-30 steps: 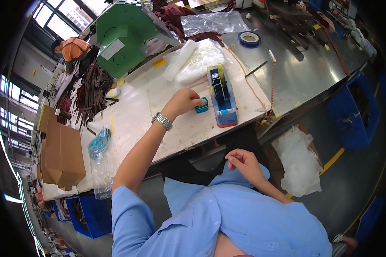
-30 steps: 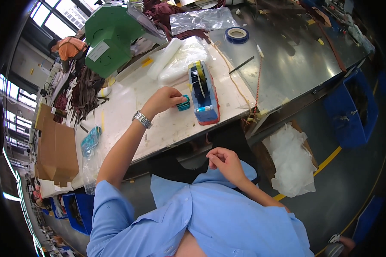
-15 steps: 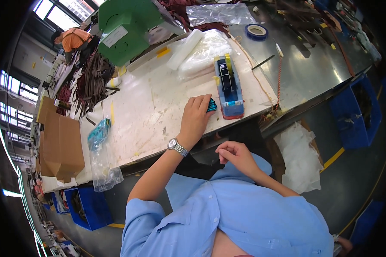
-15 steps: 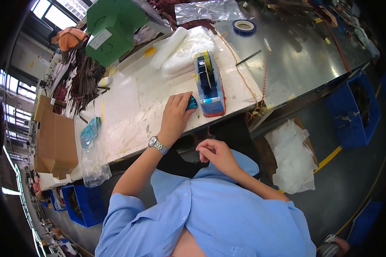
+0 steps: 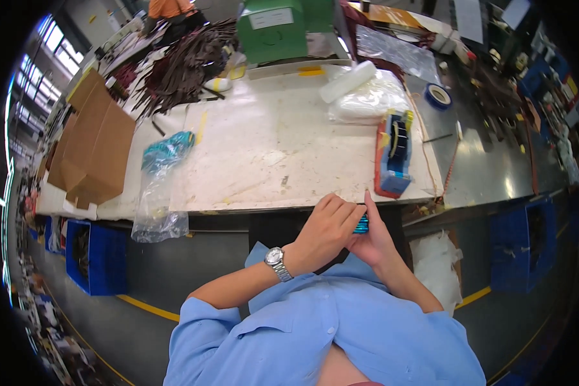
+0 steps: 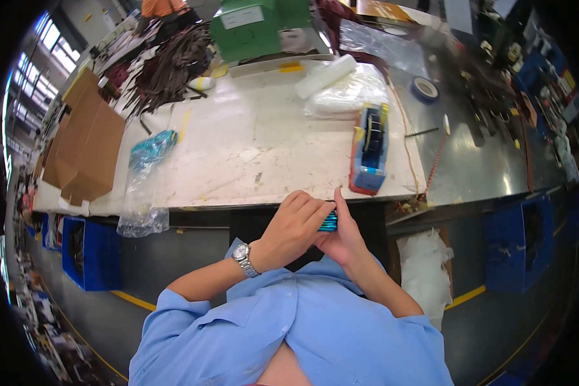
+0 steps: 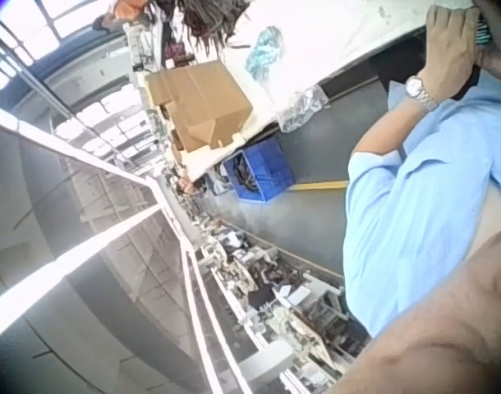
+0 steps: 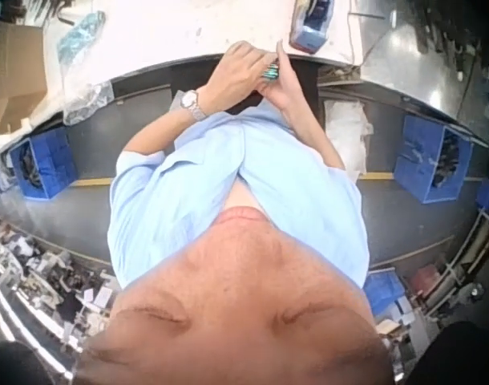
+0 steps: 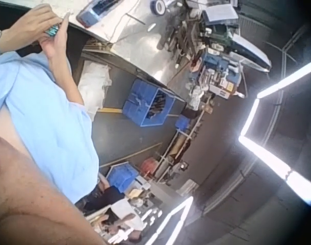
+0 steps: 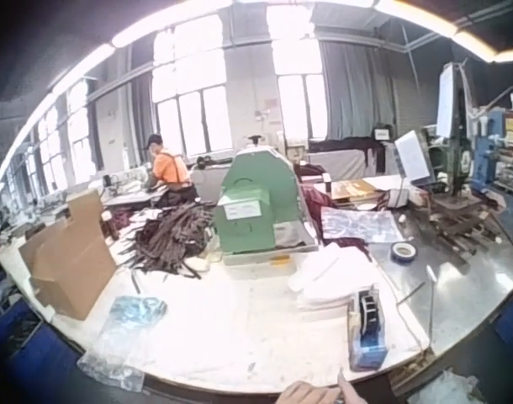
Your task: Arranging and taping small gold-colored buckles for packaging.
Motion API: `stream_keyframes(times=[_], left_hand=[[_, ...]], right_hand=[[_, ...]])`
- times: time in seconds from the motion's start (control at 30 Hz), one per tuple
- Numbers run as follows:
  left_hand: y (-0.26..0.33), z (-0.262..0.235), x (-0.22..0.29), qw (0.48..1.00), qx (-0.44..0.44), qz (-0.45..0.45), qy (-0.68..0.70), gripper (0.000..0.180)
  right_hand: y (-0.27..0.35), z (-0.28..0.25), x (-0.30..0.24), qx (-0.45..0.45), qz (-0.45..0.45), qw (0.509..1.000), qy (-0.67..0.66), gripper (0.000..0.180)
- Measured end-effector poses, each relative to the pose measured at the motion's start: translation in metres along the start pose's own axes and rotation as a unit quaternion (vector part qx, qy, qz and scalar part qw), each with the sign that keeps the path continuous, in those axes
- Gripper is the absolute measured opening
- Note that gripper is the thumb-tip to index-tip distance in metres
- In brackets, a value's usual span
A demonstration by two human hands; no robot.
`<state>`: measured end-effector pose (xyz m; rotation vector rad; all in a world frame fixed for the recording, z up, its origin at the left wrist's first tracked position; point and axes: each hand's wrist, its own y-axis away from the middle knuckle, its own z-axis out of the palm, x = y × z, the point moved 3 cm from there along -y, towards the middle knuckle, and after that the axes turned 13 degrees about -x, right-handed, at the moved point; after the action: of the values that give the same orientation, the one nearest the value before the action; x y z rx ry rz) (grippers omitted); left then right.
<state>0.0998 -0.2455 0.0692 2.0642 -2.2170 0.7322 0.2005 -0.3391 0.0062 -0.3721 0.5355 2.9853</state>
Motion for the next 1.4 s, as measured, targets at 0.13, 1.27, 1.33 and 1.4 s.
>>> stream_keyframes(times=[0.13,1.27,1.33,1.4], left_hand=[[0.040,-0.012,-0.006,0.994,0.075,-0.077,0.026,0.051],[0.334,-0.140,-0.189,0.721,0.427,-0.498,0.224,0.033],[0.331,-0.136,-0.226,0.781,0.429,-0.421,0.169,0.036],[0.306,-0.144,-0.252,0.801,0.391,-0.414,0.185,0.036]], right_hand=[[-0.028,-0.001,0.023,0.020,0.032,0.995,0.090,0.045],[-0.210,0.192,0.242,-0.290,-0.177,0.299,0.892,0.056],[-0.217,0.188,0.252,-0.275,-0.217,0.323,0.879,0.052],[-0.218,0.189,0.243,-0.276,-0.237,0.330,0.871,0.049]])
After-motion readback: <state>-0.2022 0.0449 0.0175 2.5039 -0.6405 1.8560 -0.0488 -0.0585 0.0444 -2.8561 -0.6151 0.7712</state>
